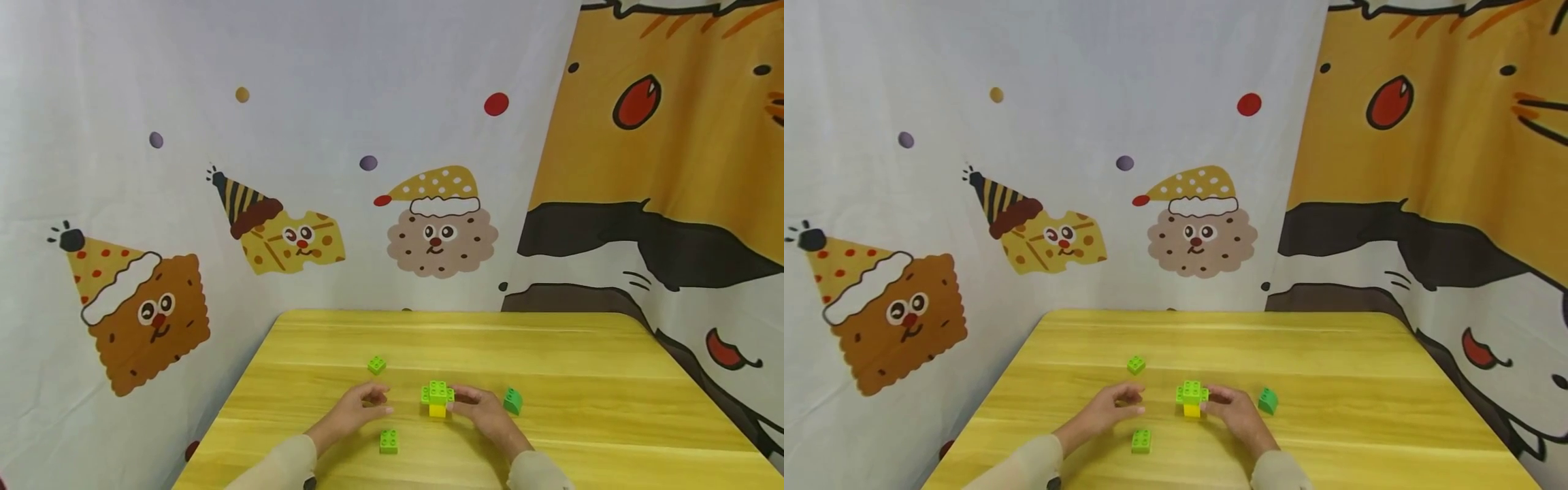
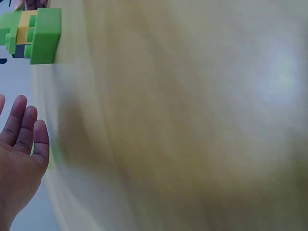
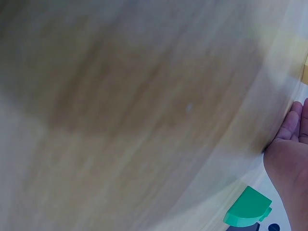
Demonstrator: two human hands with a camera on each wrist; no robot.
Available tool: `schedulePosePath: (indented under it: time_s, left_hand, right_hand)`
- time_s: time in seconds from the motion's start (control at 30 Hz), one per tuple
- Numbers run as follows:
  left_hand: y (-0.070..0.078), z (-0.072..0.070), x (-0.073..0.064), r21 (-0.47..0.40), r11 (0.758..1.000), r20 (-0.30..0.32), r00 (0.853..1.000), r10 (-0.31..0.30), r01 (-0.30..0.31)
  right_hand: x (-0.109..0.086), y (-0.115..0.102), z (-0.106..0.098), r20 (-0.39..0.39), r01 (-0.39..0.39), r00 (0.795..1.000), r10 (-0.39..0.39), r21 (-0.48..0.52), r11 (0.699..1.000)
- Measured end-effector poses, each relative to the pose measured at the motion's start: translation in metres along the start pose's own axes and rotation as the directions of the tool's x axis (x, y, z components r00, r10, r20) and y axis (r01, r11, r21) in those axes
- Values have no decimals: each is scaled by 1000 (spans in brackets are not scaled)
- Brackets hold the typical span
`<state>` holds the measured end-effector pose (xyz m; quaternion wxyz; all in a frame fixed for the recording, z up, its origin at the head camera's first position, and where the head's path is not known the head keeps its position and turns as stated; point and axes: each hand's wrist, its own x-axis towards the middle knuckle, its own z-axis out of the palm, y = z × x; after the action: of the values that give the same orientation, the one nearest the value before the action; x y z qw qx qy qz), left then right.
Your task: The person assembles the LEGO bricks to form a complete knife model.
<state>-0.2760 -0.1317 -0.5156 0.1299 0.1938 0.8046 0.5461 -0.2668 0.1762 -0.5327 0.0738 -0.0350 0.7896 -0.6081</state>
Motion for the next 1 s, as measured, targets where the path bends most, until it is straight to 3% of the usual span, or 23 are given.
schedulePosePath:
  time_s: [0.27, 0.53, 0.8, 1.0]
  left_hand:
    - [-10, -6, -17, -15, 1000, 22, 999, -26, 27]
    - [-16, 0, -27, -38, 998, 76, 996, -38, 41]
    - [-26, 6, -31, 36, 999, 89, 995, -39, 36]
    - [-23, 4, -29, 76, 997, 77, 996, -36, 31]
  right_hand:
    - [0, -2, 1, -5, -9, 1000, 9, 8, 1000]
    - [0, 1, 1, -5, -15, 1000, 15, 12, 1000]
    - [-5, 5, 1, 15, -26, 1000, 26, -11, 1000]
    - [-2, 1, 2, 13, -9, 1000, 9, 17, 1000]
